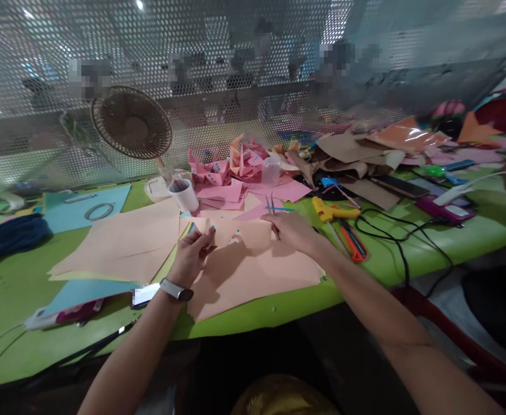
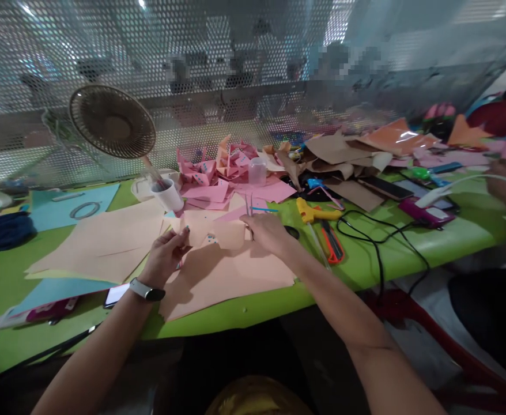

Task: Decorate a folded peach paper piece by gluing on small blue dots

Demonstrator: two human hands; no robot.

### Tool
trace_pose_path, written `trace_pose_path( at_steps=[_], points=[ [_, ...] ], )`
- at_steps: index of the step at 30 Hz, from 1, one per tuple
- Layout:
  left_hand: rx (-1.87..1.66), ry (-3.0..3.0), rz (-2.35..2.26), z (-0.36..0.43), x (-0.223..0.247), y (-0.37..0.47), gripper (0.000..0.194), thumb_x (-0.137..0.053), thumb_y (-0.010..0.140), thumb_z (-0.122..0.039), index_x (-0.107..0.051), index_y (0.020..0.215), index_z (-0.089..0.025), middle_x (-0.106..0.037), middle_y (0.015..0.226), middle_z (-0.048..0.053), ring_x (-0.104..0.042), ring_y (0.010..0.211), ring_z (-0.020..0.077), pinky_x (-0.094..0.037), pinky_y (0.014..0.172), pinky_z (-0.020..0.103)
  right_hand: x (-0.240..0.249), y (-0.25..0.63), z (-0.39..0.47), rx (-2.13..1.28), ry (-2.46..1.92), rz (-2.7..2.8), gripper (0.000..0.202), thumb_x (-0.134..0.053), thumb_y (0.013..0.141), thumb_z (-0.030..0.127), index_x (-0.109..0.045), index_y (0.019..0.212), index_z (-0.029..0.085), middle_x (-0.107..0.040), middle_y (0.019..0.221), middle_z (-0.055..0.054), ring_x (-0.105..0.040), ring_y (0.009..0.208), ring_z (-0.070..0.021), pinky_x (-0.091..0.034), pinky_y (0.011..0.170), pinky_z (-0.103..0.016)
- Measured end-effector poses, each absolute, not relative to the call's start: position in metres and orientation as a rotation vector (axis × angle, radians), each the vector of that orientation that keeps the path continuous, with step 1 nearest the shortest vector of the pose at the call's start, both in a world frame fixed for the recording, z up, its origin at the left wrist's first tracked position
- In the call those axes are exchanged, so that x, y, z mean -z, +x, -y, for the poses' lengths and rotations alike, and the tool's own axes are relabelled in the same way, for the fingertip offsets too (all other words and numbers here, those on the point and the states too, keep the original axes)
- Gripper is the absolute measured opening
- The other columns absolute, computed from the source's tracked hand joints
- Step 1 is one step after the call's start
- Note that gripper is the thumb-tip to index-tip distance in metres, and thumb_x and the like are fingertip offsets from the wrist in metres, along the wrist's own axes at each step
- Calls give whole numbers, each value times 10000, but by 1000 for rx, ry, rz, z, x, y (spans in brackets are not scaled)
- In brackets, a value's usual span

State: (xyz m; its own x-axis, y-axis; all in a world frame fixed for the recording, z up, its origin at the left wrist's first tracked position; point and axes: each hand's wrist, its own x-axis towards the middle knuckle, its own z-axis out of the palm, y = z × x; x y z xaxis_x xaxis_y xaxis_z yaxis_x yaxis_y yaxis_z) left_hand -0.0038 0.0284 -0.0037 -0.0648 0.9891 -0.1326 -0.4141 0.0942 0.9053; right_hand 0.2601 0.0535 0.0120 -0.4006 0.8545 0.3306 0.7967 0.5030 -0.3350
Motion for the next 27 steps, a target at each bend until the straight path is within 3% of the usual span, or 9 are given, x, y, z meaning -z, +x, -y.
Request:
trace_pose_path(
  at_steps=[5,9,12,16,21,27],
  points=[
    [-1364,779,-1013,-31,5,-5,370,-901,491,-316,-622,653,-135,-605,612,-35,-556,550,50,-502,569,158,-13,265,-47,62,-1569,2531,575,-608,805,118,-534,1363,236,-740,897,-96,-683,788,-251,-413,567,-273],
    [-1358,779,-1026,-32,6,-5,405,-907,468,-330,-627,678,-127,-607,623,-32,-553,547,49,-500,565,154,-12,300,-51,99,-1568,2537,658,-584,836,167,-394,1453,294,-734,981,-57,-672,754,-208,-388,545,-251],
    [-1352,793,-1002,-33,8,-5,390,-904,482,-325,-615,653,-127,-595,608,-39,-540,533,44,-494,553,153,-5,353,-64,308,-1672,2347,589,-563,824,94,-486,1382,265,-708,1036,-91,-645,744,-207,-372,558,-263],
    [-1344,795,-985,-33,10,-5,364,-899,506,-317,-627,660,-131,-618,632,-34,-549,538,45,-499,551,160,14,413,-81,437,-1806,2251,369,-675,741,102,-660,1109,128,-680,866,-155,-575,651,-196,-344,564,-296],
    [-1359,791,-1011,-31,10,-3,377,-907,490,-325,-625,648,-130,-614,617,-32,-551,543,52,-510,552,166,33,430,-90,421,-1817,2250,457,-698,659,34,-664,1098,158,-640,858,-124,-508,608,-141,-308,557,-296],
    [-1342,811,-1000,-30,10,-2,402,-908,494,-347,-592,618,-132,-576,597,-44,-496,503,34,-511,547,169,24,429,-76,407,-1775,2184,356,-639,696,50,-674,1039,140,-600,981,-193,-576,806,-264,-375,650,-360]
  ],
)
